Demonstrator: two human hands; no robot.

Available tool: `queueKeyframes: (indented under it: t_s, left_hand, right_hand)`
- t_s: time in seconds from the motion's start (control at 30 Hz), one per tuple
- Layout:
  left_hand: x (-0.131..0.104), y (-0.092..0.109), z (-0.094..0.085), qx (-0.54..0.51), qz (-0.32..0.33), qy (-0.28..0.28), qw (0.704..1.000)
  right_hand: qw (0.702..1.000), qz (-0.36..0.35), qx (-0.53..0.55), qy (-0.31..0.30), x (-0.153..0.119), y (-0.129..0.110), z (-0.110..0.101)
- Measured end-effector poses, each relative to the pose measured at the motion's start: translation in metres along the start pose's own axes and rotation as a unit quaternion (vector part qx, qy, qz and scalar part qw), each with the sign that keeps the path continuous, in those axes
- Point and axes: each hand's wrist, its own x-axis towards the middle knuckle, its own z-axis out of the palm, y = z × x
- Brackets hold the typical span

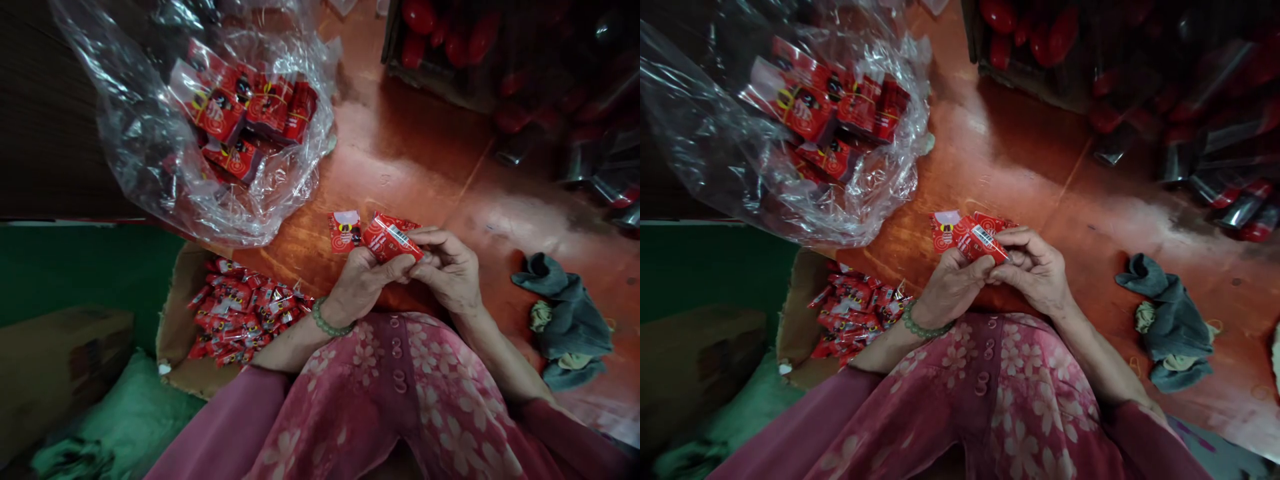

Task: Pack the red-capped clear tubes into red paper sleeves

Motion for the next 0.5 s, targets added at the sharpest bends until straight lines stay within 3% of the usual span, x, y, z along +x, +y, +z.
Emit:
queueKeyframes:
  t_s: [0.17, 0.27, 0.33, 0.4, 0.5]
  left_hand:
    - [-0.007, 0.002, -0.003, -0.003, 0.004, 0.010, 1.000]
    - [-0.027, 0.011, -0.017, 0.048, -0.022, 0.006, 0.999]
    - [-0.048, 0.021, -0.034, 0.100, -0.043, 0.002, 0.994]
    - [-0.073, 0.032, -0.055, 0.175, -0.045, 0.034, 0.983]
    - [-0.111, 0.048, -0.093, 0.335, 0.001, 0.175, 0.926]
  right_hand:
    - [0.997, -0.051, -0.048, -0.014, 0.001, 0.001, 0.004]
    - [0.980, -0.107, -0.133, -0.102, -0.002, -0.008, 0.004]
    - [0.953, -0.141, -0.228, -0.144, -0.003, -0.014, 0.001]
    - [0.909, -0.181, -0.349, -0.140, -0.002, -0.018, -0.004]
    - [0.822, -0.226, -0.508, -0.120, 0.003, -0.015, -0.008]
